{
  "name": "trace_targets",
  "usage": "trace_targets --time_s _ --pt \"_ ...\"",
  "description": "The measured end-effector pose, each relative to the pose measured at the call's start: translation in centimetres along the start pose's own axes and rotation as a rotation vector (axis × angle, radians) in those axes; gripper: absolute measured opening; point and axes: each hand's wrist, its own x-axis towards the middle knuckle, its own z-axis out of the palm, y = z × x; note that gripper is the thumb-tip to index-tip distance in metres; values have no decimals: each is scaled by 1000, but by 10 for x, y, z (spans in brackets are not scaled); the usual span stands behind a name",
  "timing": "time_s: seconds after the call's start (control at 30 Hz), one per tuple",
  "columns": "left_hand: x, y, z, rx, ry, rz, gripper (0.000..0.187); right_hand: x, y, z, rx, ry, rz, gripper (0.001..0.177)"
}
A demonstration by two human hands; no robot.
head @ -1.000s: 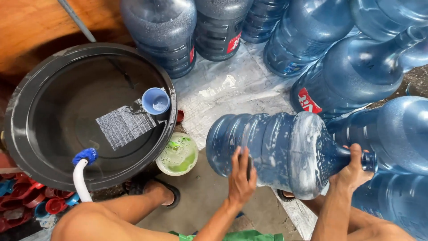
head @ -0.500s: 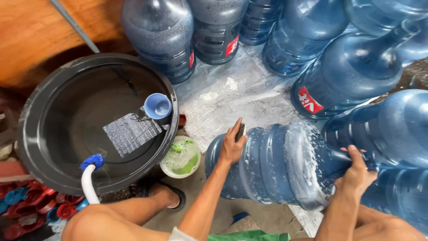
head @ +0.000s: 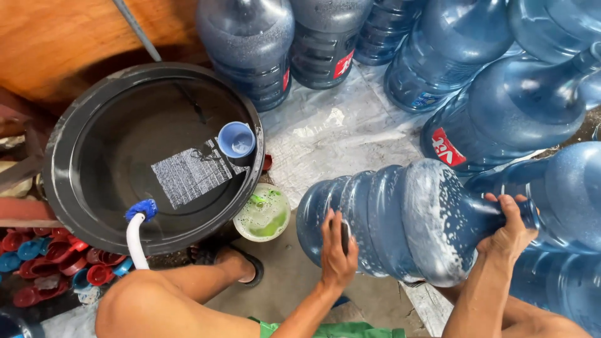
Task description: The person scrubs the exterior of a large blue water jug with a soapy sponge. They rotate the jug to clean different sides, focusing on the body and neck area. The person is sitting on the floor surrounded by other water jugs.
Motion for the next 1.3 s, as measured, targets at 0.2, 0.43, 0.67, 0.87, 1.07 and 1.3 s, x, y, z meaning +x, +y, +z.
trace_targets --time_s 0.2,0.43,0.67,0.87,1.07,1.3 --pt "67 -14 -3 -12 -270 -407 62 32 24 -56 189 -392 63 19" --pt "129 -32 8 -148 -607 -707 68 26 22 -35 107 -374 -22 17" --pt "37 -11 -7 1 -303 -370 57 49 21 -41 134 -95 108 12" --pt "136 -77 12 28 -631 -760 66 44 22 -59 140 -319 81 14" --pt "81 -37 -4 76 -376 -444 61 49 22 -42 51 15 83 20" --pt "44 -34 5 64 -11 -206 55 75 31 -33 141 -16 98 11"
